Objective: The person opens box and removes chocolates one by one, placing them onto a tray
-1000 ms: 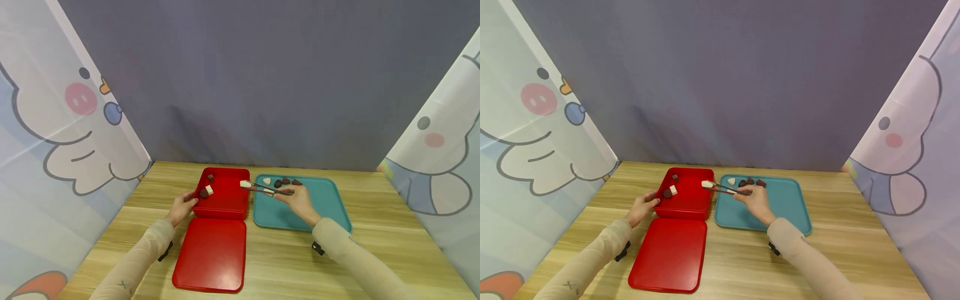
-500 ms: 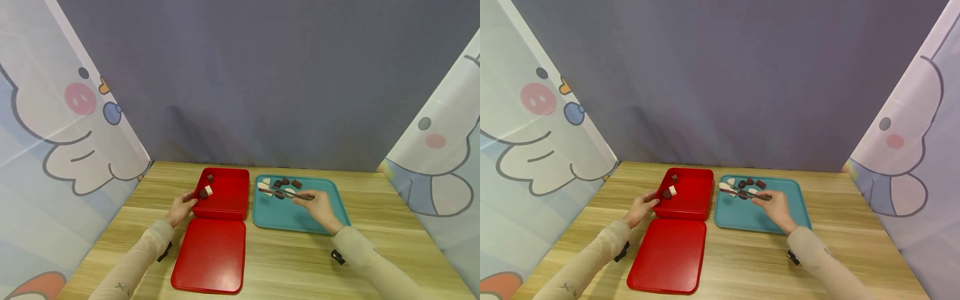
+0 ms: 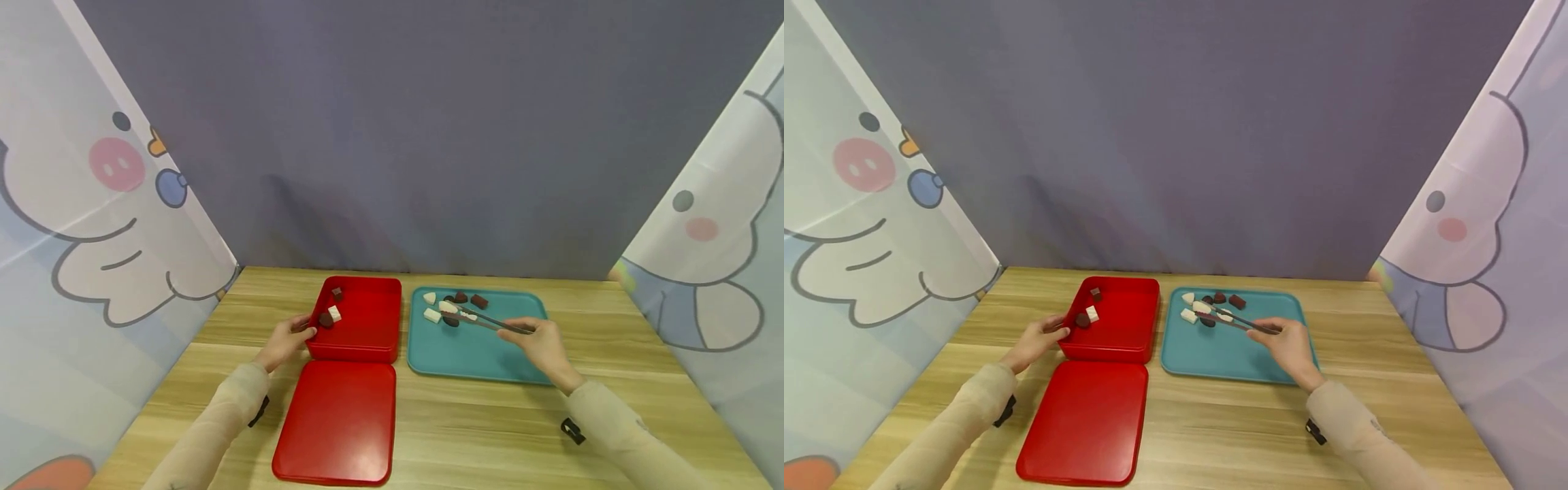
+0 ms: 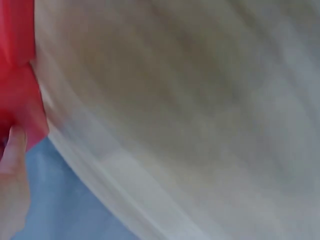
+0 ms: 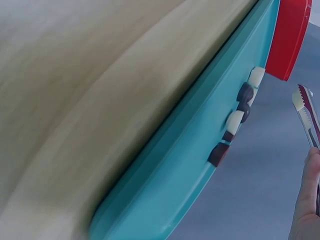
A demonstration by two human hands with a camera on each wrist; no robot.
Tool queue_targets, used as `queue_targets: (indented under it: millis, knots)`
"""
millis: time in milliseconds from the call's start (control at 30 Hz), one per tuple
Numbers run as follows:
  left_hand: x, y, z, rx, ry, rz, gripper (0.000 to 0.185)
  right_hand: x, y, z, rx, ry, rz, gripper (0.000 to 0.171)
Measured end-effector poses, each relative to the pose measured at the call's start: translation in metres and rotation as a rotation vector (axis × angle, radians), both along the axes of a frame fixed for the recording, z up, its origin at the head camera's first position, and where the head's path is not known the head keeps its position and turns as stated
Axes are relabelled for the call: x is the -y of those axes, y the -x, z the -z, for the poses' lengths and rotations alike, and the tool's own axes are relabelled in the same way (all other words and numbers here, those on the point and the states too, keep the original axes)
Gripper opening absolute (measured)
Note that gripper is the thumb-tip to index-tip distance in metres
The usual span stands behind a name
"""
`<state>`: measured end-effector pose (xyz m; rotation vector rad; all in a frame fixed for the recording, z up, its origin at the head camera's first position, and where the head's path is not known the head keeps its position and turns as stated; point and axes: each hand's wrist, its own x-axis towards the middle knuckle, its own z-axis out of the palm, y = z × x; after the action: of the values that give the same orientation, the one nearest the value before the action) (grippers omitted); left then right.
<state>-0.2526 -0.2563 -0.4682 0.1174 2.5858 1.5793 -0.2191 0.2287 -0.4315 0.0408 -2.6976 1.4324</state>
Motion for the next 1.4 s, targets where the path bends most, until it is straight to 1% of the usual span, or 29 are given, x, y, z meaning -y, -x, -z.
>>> queue_targets:
  millis: [133, 267, 367, 533, 667, 900, 1100, 1200, 1300, 1400]
  knots:
    - [0.005, 0.0, -0.008, 0.018, 0.014, 0.072, 0.056, -0.006, -0.002, 0.001, -0.006, -0.007, 0.018, 0.046]
    - [0.007, 0.003, -0.007, 0.029, 0.013, 0.111, 0.057, -0.012, -0.004, -0.001, 0.002, -0.026, 0.032, 0.049]
    - [0.008, 0.004, -0.006, 0.032, 0.001, 0.107, 0.057, -0.016, -0.004, -0.002, 0.004, -0.038, 0.052, 0.051]
    - [0.01, 0.003, -0.006, 0.035, -0.036, 0.11, 0.057, -0.024, -0.003, -0.004, -0.015, -0.067, 0.098, 0.049]
    - [0.009, 0.003, -0.007, 0.037, -0.066, 0.111, 0.055, -0.03, -0.005, -0.003, -0.022, -0.09, 0.112, 0.049]
    - [0.007, 0.001, -0.006, 0.032, -0.079, 0.108, 0.055, -0.04, -0.005, 0.0, -0.048, -0.134, 0.166, 0.047]
    - [0.003, 0.0, -0.004, 0.032, -0.082, 0.078, 0.054, -0.048, -0.004, 0.004, -0.059, -0.177, 0.18, 0.045]
    - [0.003, 0.0, -0.004, 0.03, -0.081, 0.078, 0.054, -0.053, -0.002, 0.007, -0.068, -0.208, 0.183, 0.043]
    - [0.003, -0.001, -0.005, 0.03, -0.088, 0.07, 0.054, -0.056, 0.0, 0.011, -0.061, -0.217, 0.171, 0.041]
    - [0.002, -0.002, -0.005, 0.027, -0.087, 0.077, 0.054, -0.059, 0.003, 0.013, -0.049, -0.207, 0.15, 0.041]
